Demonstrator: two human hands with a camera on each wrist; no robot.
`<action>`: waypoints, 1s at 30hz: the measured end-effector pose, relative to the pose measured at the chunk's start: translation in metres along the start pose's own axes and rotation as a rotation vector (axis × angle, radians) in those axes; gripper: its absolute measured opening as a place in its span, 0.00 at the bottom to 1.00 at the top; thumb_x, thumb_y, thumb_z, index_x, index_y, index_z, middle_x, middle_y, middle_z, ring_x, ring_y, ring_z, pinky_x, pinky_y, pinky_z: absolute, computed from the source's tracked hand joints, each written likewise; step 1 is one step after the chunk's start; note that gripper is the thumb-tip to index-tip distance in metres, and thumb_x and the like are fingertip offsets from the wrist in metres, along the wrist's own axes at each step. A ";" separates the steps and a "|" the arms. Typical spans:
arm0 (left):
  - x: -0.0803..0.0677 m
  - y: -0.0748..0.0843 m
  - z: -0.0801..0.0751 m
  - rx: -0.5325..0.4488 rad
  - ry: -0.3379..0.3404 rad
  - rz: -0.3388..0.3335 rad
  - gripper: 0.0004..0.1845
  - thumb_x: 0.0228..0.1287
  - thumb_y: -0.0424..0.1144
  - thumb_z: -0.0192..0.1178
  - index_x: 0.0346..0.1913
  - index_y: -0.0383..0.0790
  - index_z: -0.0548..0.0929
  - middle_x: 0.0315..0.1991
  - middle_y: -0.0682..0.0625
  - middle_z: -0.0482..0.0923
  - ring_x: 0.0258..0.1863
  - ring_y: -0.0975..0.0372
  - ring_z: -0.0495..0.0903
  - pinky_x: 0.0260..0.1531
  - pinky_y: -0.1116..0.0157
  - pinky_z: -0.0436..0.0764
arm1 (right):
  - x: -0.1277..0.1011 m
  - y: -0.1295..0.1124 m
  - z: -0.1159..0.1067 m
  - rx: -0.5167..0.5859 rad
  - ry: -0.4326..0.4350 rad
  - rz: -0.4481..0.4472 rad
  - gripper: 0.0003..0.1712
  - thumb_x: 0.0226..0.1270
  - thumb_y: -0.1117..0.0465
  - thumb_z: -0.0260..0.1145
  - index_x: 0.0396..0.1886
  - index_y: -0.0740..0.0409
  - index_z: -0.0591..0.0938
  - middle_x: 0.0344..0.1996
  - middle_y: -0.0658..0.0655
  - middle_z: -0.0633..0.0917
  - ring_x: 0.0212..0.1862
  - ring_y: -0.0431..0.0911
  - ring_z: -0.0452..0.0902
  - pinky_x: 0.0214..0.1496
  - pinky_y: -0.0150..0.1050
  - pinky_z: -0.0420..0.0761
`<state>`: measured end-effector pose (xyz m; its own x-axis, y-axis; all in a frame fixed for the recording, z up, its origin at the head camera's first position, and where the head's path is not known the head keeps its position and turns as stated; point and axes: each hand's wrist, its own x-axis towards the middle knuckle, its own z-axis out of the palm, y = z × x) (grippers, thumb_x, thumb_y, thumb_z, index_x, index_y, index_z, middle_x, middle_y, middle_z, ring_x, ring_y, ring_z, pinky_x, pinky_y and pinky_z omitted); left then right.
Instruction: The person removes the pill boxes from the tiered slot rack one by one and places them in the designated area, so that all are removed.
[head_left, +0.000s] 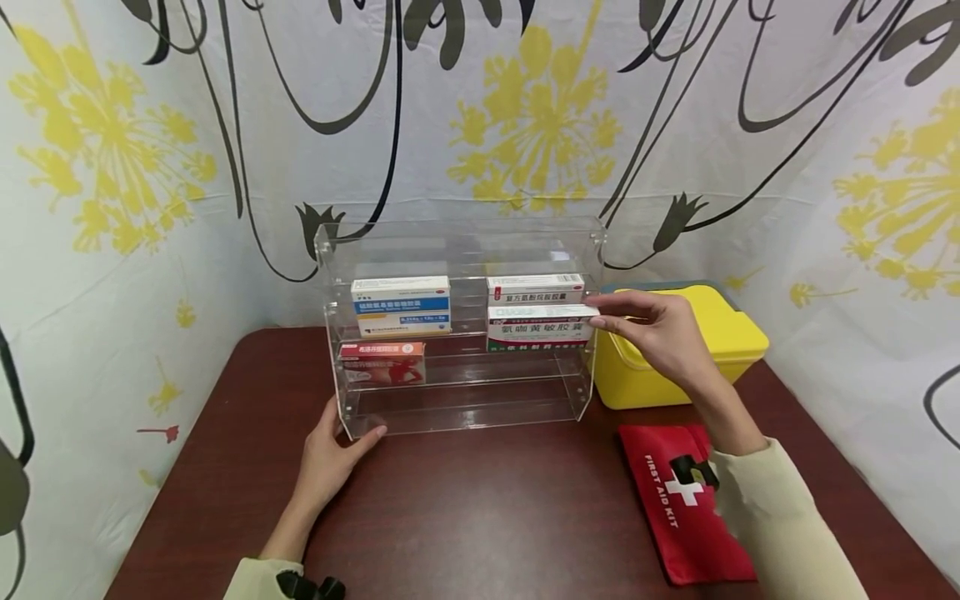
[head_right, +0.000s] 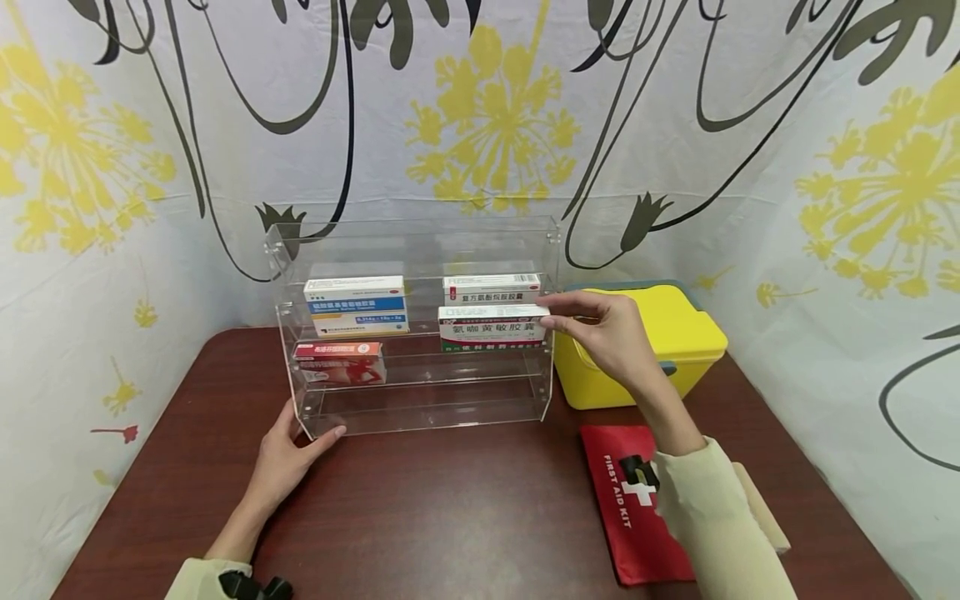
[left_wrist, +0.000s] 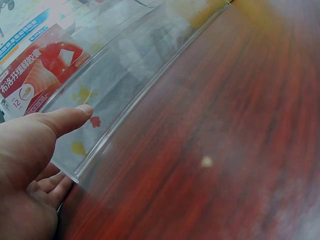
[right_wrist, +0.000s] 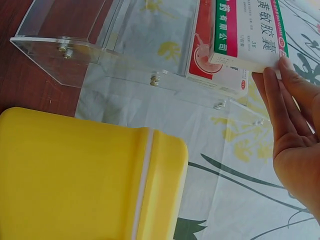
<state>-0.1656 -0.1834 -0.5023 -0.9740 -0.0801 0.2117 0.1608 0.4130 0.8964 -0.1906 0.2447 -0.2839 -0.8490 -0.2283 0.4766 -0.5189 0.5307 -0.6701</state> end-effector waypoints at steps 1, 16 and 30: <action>0.000 0.000 0.000 0.000 0.002 -0.001 0.48 0.54 0.54 0.73 0.75 0.57 0.58 0.67 0.47 0.69 0.66 0.58 0.67 0.59 0.51 0.68 | -0.001 0.000 0.000 0.008 -0.001 0.005 0.15 0.59 0.71 0.73 0.47 0.66 0.87 0.41 0.60 0.87 0.42 0.43 0.84 0.43 0.28 0.79; 0.000 -0.002 0.000 0.009 0.004 0.007 0.48 0.54 0.54 0.73 0.75 0.57 0.58 0.68 0.47 0.68 0.67 0.58 0.66 0.60 0.50 0.68 | -0.026 0.009 -0.003 0.084 -0.106 0.080 0.14 0.59 0.69 0.73 0.46 0.62 0.87 0.39 0.56 0.88 0.37 0.50 0.84 0.39 0.31 0.81; 0.000 -0.001 0.000 0.005 -0.004 0.012 0.48 0.55 0.54 0.72 0.76 0.57 0.57 0.68 0.47 0.67 0.67 0.57 0.66 0.60 0.47 0.67 | -0.068 0.060 0.011 0.197 -0.217 0.123 0.18 0.59 0.65 0.74 0.50 0.53 0.87 0.39 0.53 0.88 0.37 0.51 0.83 0.39 0.40 0.83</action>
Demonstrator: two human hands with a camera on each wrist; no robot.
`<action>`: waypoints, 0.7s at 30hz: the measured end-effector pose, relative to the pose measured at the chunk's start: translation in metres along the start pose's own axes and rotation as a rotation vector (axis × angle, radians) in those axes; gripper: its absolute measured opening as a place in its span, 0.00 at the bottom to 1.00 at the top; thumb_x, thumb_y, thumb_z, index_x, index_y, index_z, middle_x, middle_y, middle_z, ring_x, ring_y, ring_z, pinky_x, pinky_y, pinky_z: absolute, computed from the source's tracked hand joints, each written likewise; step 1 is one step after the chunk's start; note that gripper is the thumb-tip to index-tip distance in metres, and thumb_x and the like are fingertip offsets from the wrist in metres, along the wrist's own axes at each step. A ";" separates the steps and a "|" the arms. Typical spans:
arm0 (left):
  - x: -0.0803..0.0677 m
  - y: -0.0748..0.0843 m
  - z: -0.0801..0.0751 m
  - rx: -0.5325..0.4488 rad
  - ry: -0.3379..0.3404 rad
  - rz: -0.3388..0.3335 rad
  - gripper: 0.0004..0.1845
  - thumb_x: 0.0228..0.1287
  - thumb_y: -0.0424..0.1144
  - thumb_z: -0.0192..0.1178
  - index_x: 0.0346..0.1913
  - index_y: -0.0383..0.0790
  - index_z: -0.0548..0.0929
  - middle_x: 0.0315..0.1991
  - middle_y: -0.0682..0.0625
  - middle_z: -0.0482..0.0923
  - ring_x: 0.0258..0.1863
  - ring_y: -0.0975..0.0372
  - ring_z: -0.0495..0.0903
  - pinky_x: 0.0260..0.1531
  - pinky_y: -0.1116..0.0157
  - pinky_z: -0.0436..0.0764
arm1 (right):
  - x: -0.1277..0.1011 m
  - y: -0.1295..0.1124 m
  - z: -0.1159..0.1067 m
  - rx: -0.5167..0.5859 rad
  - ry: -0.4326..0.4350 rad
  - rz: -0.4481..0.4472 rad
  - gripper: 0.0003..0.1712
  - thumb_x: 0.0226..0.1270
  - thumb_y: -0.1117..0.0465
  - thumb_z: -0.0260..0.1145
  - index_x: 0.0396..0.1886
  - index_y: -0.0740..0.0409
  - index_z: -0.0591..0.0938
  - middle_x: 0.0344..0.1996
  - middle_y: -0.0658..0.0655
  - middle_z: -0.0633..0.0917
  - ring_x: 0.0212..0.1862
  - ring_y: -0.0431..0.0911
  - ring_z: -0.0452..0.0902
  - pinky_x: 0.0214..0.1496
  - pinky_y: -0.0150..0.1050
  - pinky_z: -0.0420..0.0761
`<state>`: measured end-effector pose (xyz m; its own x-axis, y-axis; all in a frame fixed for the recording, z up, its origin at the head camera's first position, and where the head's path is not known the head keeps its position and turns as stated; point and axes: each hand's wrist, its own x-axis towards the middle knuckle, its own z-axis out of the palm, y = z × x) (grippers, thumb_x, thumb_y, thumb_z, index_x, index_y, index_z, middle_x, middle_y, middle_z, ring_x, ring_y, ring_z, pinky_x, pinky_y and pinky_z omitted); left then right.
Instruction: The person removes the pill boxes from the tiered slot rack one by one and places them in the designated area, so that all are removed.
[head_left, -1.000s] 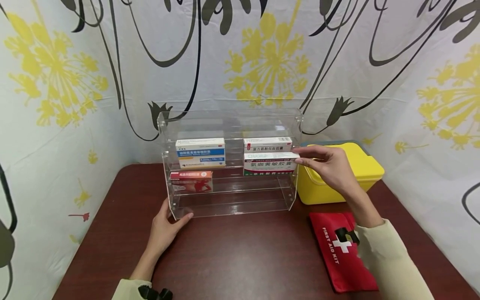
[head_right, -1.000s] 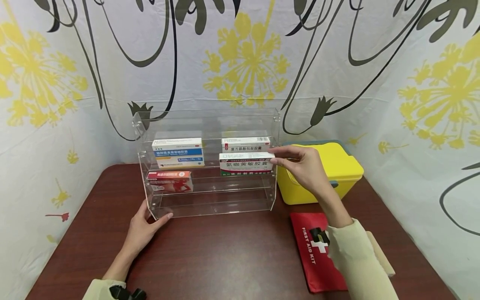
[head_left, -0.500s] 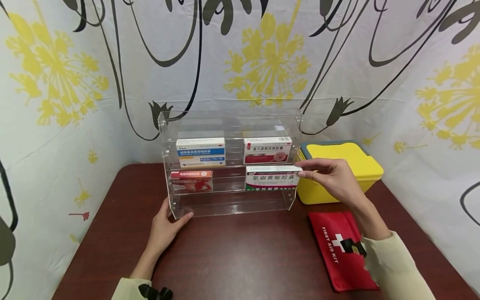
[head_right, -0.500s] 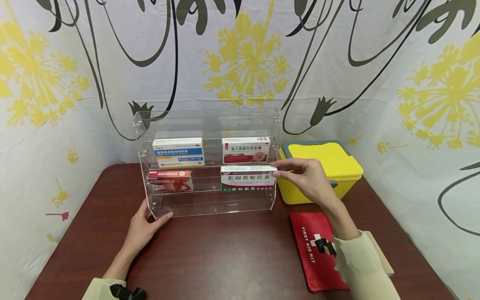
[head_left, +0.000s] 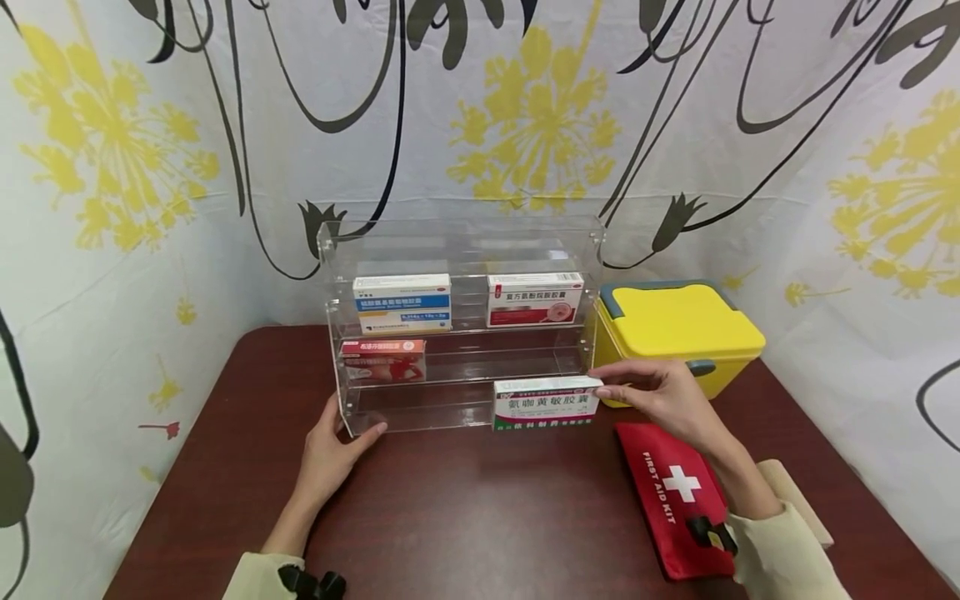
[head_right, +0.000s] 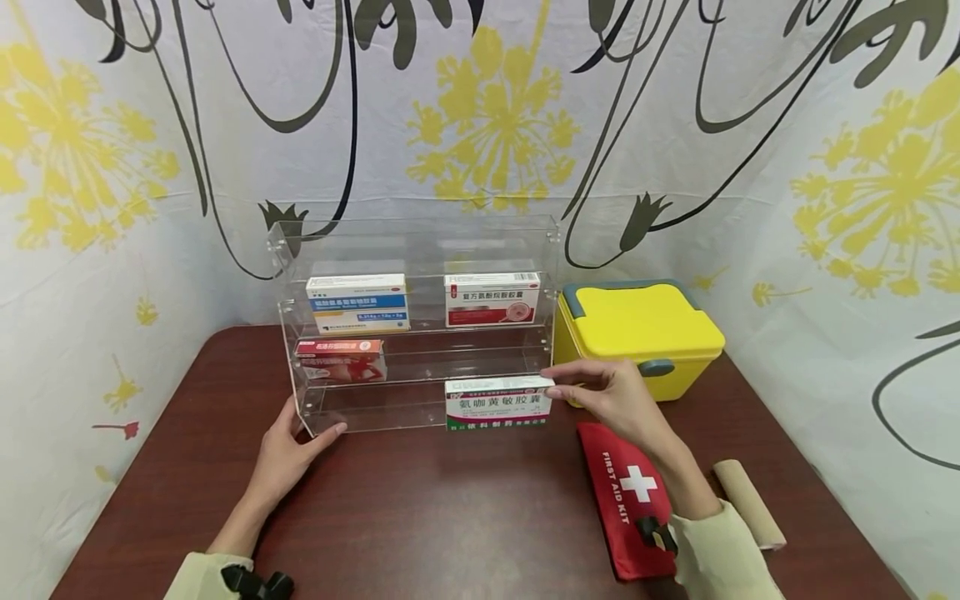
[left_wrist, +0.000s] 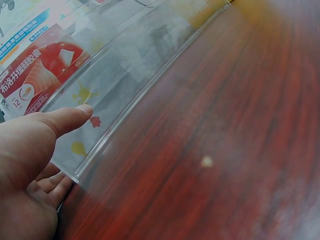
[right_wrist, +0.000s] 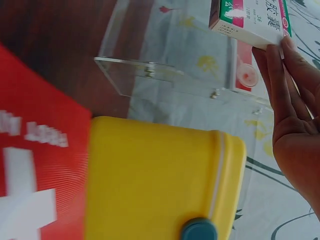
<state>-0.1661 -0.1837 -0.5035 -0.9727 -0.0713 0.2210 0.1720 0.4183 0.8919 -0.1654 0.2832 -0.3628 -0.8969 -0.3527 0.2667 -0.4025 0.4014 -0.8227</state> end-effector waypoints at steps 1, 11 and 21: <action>0.000 0.000 0.000 -0.003 0.001 0.001 0.48 0.55 0.54 0.72 0.75 0.57 0.58 0.68 0.47 0.68 0.67 0.57 0.66 0.60 0.47 0.67 | -0.003 0.003 0.001 0.009 -0.002 0.003 0.18 0.58 0.65 0.74 0.50 0.53 0.87 0.39 0.52 0.88 0.37 0.51 0.83 0.38 0.40 0.83; 0.000 0.002 0.000 -0.010 0.006 0.003 0.47 0.55 0.53 0.73 0.75 0.57 0.59 0.68 0.46 0.68 0.67 0.57 0.66 0.60 0.48 0.67 | -0.026 0.027 0.016 0.000 -0.025 0.063 0.17 0.59 0.62 0.74 0.49 0.51 0.88 0.39 0.49 0.88 0.35 0.49 0.82 0.35 0.37 0.81; -0.001 0.002 -0.001 0.004 0.003 -0.001 0.47 0.55 0.53 0.73 0.75 0.61 0.58 0.66 0.46 0.71 0.65 0.59 0.68 0.58 0.50 0.69 | -0.041 0.031 0.022 -0.028 -0.060 0.148 0.13 0.59 0.59 0.74 0.45 0.49 0.88 0.34 0.49 0.88 0.26 0.51 0.75 0.25 0.35 0.73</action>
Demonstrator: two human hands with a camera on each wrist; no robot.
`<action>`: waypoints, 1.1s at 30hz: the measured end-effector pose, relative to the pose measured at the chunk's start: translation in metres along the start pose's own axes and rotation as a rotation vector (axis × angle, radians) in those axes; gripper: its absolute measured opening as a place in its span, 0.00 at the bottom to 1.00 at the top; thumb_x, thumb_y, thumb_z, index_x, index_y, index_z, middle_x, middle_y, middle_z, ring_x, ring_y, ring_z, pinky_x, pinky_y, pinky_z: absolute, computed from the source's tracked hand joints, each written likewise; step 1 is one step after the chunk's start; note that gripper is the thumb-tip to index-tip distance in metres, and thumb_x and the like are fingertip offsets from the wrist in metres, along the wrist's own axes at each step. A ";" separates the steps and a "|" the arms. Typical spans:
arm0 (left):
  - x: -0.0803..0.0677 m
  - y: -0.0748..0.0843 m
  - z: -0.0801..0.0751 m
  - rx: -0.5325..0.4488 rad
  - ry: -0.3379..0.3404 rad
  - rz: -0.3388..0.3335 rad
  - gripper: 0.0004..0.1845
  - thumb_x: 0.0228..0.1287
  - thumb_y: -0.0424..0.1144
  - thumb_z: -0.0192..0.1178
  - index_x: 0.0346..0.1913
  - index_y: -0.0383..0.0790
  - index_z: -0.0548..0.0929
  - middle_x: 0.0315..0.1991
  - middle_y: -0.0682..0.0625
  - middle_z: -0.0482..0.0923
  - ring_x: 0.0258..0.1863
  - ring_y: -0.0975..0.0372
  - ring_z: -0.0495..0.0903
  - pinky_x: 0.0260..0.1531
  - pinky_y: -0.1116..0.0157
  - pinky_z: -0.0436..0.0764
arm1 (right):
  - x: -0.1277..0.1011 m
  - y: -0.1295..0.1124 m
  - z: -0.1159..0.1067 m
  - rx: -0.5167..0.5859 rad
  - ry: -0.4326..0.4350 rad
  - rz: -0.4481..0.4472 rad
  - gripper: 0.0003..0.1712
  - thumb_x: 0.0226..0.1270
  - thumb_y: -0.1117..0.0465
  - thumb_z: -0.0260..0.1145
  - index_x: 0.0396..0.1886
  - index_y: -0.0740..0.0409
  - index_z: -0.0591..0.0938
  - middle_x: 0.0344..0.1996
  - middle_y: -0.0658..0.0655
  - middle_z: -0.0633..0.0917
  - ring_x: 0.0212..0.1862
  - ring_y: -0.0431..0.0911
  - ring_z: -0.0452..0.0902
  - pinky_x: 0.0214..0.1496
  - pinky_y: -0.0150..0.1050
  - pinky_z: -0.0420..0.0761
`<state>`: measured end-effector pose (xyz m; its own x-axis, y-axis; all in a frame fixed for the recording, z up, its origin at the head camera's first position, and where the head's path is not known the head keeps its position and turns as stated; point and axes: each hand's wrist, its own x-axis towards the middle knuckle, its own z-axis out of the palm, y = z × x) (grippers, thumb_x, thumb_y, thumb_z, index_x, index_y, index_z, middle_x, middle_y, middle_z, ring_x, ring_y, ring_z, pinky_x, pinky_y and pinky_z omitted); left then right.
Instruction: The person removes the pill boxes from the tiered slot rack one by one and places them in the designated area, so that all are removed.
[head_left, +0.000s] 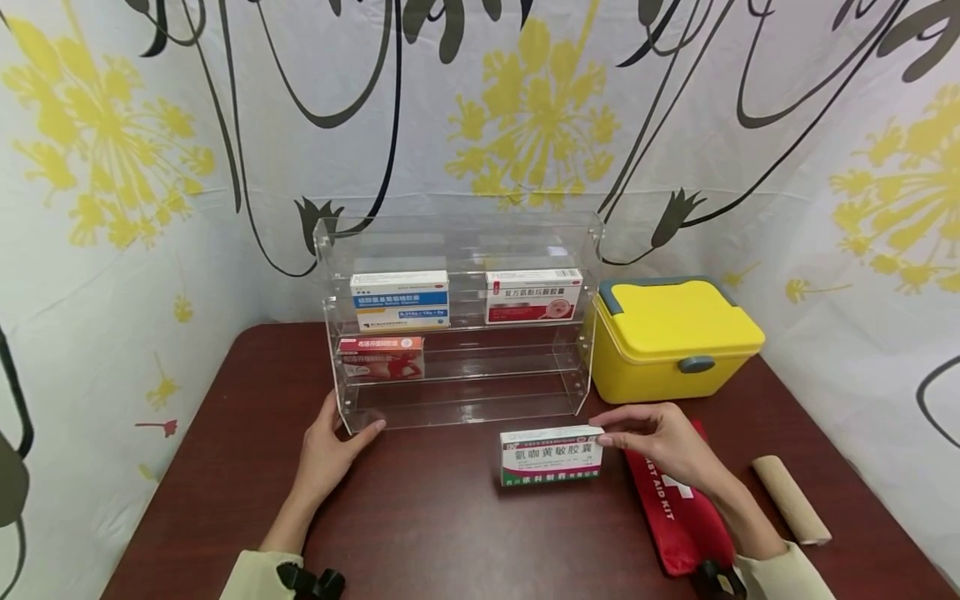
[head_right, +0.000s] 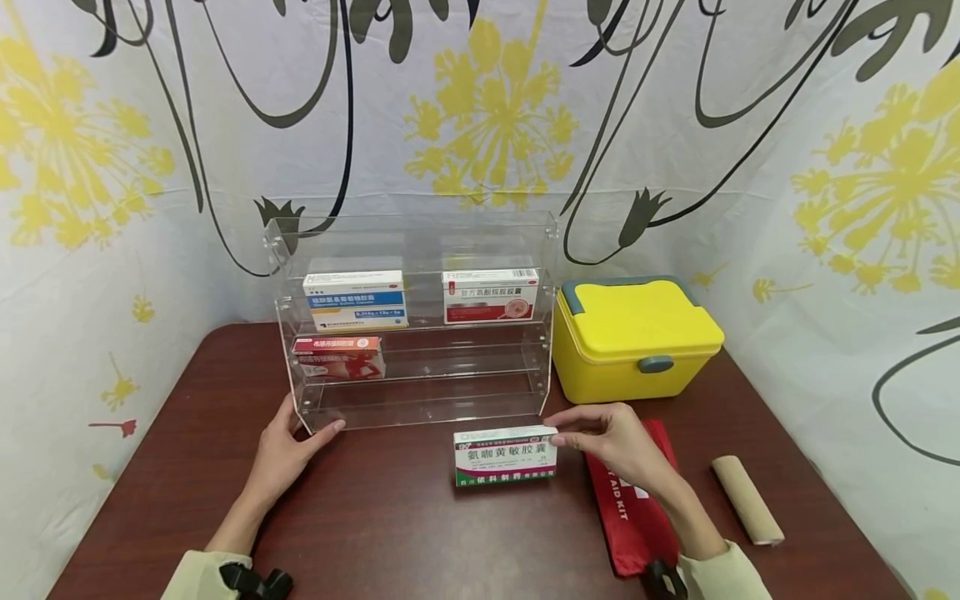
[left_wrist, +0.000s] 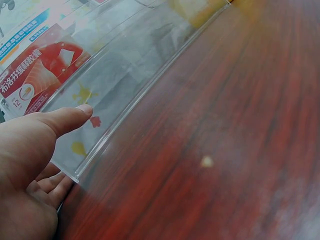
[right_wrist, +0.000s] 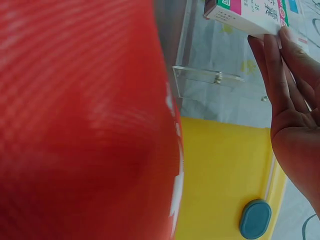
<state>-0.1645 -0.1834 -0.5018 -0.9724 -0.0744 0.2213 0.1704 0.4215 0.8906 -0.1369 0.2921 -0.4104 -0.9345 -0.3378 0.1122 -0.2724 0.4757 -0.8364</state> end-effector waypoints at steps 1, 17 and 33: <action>0.000 0.000 0.000 0.000 -0.001 -0.002 0.47 0.55 0.53 0.73 0.75 0.61 0.57 0.66 0.47 0.70 0.66 0.59 0.67 0.58 0.50 0.69 | 0.000 0.002 0.001 -0.001 -0.006 0.004 0.13 0.59 0.58 0.74 0.45 0.49 0.88 0.34 0.49 0.88 0.26 0.51 0.75 0.25 0.35 0.74; 0.000 0.000 -0.001 -0.002 -0.008 -0.002 0.48 0.56 0.53 0.72 0.75 0.62 0.56 0.67 0.46 0.70 0.66 0.57 0.67 0.59 0.49 0.69 | 0.014 0.021 0.004 -0.090 -0.129 0.040 0.12 0.61 0.54 0.73 0.45 0.46 0.89 0.36 0.47 0.88 0.33 0.49 0.81 0.32 0.34 0.78; 0.001 0.000 0.000 -0.006 -0.008 0.003 0.47 0.56 0.53 0.72 0.75 0.60 0.58 0.66 0.47 0.71 0.64 0.57 0.70 0.57 0.51 0.70 | 0.030 0.029 0.015 -0.206 -0.063 -0.010 0.12 0.62 0.56 0.73 0.46 0.48 0.89 0.38 0.42 0.87 0.35 0.43 0.78 0.34 0.33 0.77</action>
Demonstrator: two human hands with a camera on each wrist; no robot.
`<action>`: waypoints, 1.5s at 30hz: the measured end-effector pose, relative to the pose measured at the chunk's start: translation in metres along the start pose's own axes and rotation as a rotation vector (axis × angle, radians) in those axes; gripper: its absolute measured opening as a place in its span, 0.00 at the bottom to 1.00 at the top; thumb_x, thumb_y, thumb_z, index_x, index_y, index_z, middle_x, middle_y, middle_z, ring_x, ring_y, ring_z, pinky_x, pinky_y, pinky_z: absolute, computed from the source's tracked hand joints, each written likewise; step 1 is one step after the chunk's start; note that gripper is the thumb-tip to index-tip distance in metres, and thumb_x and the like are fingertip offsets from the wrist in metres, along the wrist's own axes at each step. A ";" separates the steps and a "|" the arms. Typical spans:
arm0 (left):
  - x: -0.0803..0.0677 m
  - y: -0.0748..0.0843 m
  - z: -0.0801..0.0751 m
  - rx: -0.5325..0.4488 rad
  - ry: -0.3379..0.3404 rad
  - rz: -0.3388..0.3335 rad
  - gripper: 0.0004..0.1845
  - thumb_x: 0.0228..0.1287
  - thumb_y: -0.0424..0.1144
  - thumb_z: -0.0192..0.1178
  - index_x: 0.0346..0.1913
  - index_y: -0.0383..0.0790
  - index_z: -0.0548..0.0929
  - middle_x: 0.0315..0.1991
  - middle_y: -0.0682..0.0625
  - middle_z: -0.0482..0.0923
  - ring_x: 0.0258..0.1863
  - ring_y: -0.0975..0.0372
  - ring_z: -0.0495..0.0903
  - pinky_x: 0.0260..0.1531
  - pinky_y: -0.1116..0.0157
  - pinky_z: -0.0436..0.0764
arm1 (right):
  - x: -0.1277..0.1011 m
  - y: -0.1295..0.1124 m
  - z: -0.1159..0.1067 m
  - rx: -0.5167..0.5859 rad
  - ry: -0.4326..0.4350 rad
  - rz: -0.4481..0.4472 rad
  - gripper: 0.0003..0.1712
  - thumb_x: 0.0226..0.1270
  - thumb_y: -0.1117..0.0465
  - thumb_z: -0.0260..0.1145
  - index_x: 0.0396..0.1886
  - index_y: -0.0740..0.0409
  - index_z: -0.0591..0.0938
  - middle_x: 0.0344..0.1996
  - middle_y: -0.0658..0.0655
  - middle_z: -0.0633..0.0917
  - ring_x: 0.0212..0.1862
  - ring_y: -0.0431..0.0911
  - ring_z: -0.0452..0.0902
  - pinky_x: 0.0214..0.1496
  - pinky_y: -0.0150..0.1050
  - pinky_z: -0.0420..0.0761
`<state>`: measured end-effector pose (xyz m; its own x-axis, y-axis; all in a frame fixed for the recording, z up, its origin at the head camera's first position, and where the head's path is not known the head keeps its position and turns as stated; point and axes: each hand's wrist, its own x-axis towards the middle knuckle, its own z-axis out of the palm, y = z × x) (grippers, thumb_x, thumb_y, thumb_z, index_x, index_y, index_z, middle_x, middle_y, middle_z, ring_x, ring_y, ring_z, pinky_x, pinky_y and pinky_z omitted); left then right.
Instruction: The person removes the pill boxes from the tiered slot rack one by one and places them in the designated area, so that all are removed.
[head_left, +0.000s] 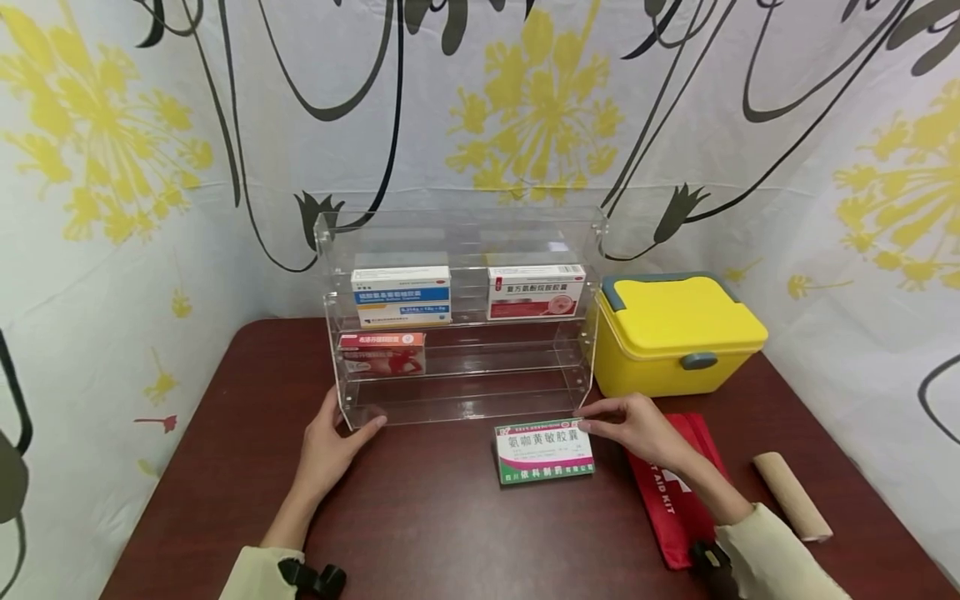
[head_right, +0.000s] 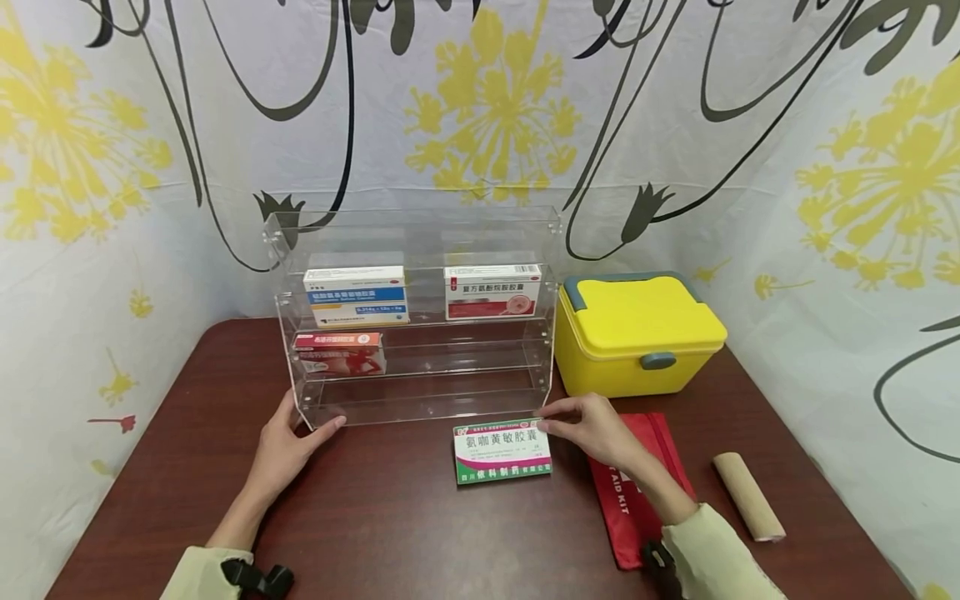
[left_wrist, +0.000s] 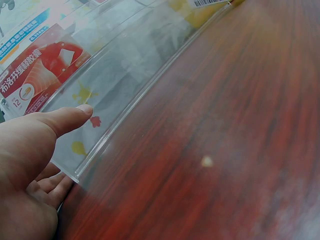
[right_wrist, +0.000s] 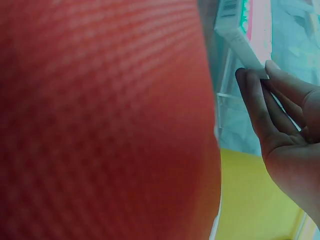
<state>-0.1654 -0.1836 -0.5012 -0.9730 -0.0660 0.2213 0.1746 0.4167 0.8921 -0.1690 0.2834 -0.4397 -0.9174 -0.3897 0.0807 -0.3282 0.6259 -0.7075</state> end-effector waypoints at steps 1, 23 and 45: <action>0.000 0.000 0.000 0.000 -0.001 -0.001 0.47 0.56 0.53 0.72 0.75 0.60 0.58 0.66 0.47 0.71 0.64 0.57 0.70 0.57 0.50 0.70 | 0.000 0.001 0.000 -0.008 -0.004 -0.002 0.12 0.62 0.56 0.73 0.46 0.48 0.89 0.38 0.41 0.87 0.35 0.43 0.77 0.33 0.33 0.77; 0.001 0.000 0.001 -0.002 -0.002 -0.005 0.47 0.55 0.54 0.72 0.75 0.58 0.58 0.66 0.46 0.71 0.64 0.55 0.70 0.59 0.49 0.69 | 0.009 0.009 0.011 -0.011 -0.010 0.021 0.10 0.59 0.60 0.75 0.42 0.50 0.90 0.36 0.43 0.87 0.36 0.44 0.78 0.34 0.34 0.80; 0.000 0.000 0.000 -0.001 0.006 0.010 0.46 0.56 0.52 0.72 0.75 0.58 0.58 0.65 0.46 0.71 0.64 0.55 0.70 0.58 0.49 0.69 | 0.009 0.006 0.013 -0.055 0.006 0.031 0.10 0.60 0.61 0.75 0.42 0.53 0.90 0.35 0.45 0.87 0.36 0.43 0.77 0.36 0.34 0.79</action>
<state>-0.1655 -0.1834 -0.5018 -0.9702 -0.0670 0.2327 0.1847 0.4168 0.8900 -0.1758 0.2750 -0.4528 -0.9285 -0.3657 0.0641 -0.3116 0.6735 -0.6703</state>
